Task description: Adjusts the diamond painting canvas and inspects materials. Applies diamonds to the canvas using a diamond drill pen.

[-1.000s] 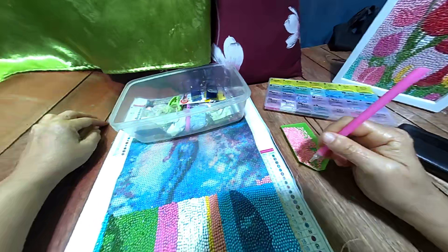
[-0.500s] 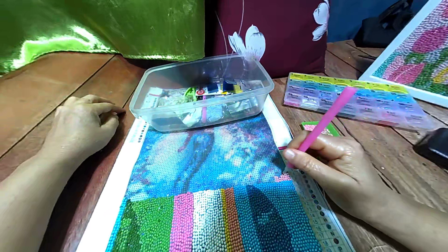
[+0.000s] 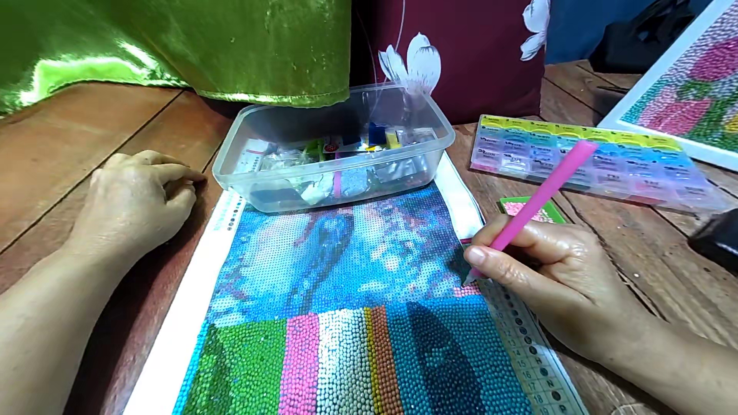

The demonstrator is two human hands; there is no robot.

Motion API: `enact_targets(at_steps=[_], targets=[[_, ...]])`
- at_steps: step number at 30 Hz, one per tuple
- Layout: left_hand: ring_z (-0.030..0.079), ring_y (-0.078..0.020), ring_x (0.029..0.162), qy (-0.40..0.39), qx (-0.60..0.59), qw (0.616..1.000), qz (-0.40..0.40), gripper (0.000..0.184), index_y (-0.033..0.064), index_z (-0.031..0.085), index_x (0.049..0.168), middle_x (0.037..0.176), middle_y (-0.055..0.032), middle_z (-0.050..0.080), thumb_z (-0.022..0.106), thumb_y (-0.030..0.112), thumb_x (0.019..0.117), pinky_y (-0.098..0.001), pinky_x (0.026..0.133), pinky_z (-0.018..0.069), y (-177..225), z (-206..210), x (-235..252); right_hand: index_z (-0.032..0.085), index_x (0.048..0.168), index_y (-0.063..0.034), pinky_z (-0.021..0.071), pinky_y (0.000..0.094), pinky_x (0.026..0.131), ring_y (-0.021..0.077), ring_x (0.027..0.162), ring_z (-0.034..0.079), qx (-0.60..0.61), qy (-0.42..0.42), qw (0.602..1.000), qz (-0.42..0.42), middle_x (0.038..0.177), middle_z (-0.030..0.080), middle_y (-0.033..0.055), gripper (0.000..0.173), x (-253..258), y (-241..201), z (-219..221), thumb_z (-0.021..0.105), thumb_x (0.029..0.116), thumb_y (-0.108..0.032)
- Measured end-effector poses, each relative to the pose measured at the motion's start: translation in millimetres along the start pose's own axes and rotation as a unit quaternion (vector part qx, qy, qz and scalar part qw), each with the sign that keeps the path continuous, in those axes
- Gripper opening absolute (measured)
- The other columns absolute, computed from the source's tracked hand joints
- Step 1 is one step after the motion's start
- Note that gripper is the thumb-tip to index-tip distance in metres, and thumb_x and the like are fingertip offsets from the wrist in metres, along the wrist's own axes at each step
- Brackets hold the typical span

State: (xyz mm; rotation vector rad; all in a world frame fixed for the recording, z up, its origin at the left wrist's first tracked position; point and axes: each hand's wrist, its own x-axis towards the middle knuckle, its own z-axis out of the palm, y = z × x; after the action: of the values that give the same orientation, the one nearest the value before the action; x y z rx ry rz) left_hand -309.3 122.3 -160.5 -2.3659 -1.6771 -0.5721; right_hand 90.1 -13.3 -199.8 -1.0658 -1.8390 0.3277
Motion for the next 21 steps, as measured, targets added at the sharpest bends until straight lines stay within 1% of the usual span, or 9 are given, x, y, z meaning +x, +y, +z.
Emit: enact_targets(at_steps=[4, 10, 14, 18, 21], targets=[[0.054, -0.0615, 0.115, -0.001, 0.001, 1.000, -0.005, 0.024, -0.0115, 0.071, 0.101, 0.119, -0.0371, 0.062, 0.050, 0.000, 0.0972, -0.0767, 0.094, 0.0364, 0.6, -0.3, 0.2, 0.064, 0.079, -0.0149, 0.0335, 0.0060, 0.048, -0.0101, 0.055, 0.042, -0.004, 0.001, 1.000, 0.001, 0.065, 0.049, -0.0135, 0.022, -0.3, 0.1, 0.4, 0.056, 0.0973, -0.023], [0.055, -0.0611, 0.114, 0.004, -0.001, 1.000, 0.004, 0.024, -0.0117, 0.070, 0.102, 0.118, -0.0370, 0.063, 0.050, 0.000, 0.0967, -0.0763, 0.094, 0.0369, -0.6, 0.4, -0.2, 0.064, 0.078, -0.0157, 0.0345, 0.0062, 0.049, -0.0104, 0.056, 0.044, -0.024, 0.002, 1.000, 0.002, 0.065, 0.051, -0.0138, 0.023, -0.5, -0.2, 0.5, 0.057, 0.0971, -0.025], [0.055, -0.0610, 0.114, 0.011, -0.002, 1.000, 0.009, 0.026, -0.0115, 0.070, 0.100, 0.117, -0.0369, 0.063, 0.049, 0.003, 0.0955, -0.0764, 0.093, 0.0370, -3.1, 2.2, -0.1, 0.063, 0.077, -0.0156, 0.0335, 0.0063, 0.049, -0.0104, 0.056, 0.042, -0.032, 0.002, 0.999, 0.000, 0.064, 0.049, -0.0140, 0.023, -0.4, -1.4, 0.5, 0.057, 0.0965, -0.024], [0.054, -0.0610, 0.115, 0.007, -0.002, 1.000, 0.003, 0.026, -0.0114, 0.070, 0.100, 0.118, -0.0370, 0.062, 0.049, 0.003, 0.0954, -0.0767, 0.093, 0.0364, -3.0, 2.0, 0.0, 0.064, 0.078, -0.0158, 0.0336, 0.0060, 0.049, -0.0107, 0.056, 0.042, -0.042, -0.002, 0.999, 0.004, 0.065, 0.049, -0.0143, 0.023, -0.7, -2.1, 0.4, 0.057, 0.0967, -0.026], [0.054, -0.0610, 0.114, 0.005, 0.000, 1.000, 0.004, 0.025, -0.0110, 0.070, 0.099, 0.118, -0.0363, 0.063, 0.049, 0.003, 0.0957, -0.0766, 0.093, 0.0366, -3.5, 2.2, -0.1, 0.065, 0.079, -0.0153, 0.0343, 0.0060, 0.050, -0.0108, 0.057, 0.042, -0.060, -0.011, 0.998, -0.014, 0.065, 0.050, -0.0142, 0.022, -1.7, -2.1, 0.6, 0.057, 0.0963, -0.026]])
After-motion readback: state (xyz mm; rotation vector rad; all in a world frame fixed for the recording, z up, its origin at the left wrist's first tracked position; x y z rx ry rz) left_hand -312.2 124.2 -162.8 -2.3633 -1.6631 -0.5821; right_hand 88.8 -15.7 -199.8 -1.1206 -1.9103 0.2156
